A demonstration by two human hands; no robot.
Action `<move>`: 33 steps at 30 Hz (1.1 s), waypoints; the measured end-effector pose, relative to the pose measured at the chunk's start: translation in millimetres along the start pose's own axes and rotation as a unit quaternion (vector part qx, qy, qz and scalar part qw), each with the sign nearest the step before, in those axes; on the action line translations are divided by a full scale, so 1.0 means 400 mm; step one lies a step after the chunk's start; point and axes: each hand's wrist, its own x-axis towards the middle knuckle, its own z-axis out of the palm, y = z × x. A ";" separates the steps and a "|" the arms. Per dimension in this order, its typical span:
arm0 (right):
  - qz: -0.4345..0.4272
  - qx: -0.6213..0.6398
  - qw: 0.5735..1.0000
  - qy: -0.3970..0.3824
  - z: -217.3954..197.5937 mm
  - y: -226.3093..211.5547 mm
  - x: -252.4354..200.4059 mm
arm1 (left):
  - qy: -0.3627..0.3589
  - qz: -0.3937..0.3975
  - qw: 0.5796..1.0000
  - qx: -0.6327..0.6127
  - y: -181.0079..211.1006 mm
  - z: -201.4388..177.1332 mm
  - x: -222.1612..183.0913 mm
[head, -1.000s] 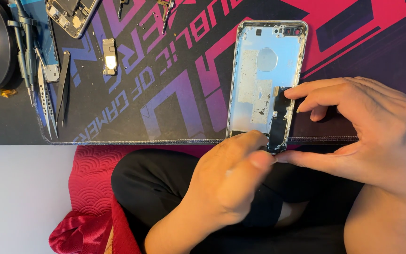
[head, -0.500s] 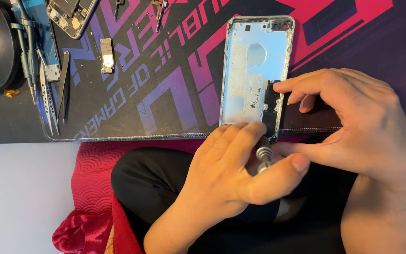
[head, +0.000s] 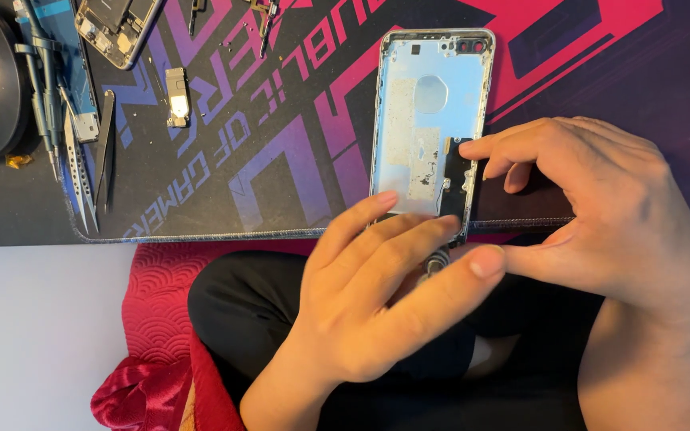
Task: Cleaning adhesive residue from the internal frame of a mobile phone using a precision scraping tool
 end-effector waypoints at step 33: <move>-0.026 -0.026 0.999 0.002 0.005 0.009 -0.006 | -0.027 -0.360 0.895 -0.264 0.020 -0.033 0.050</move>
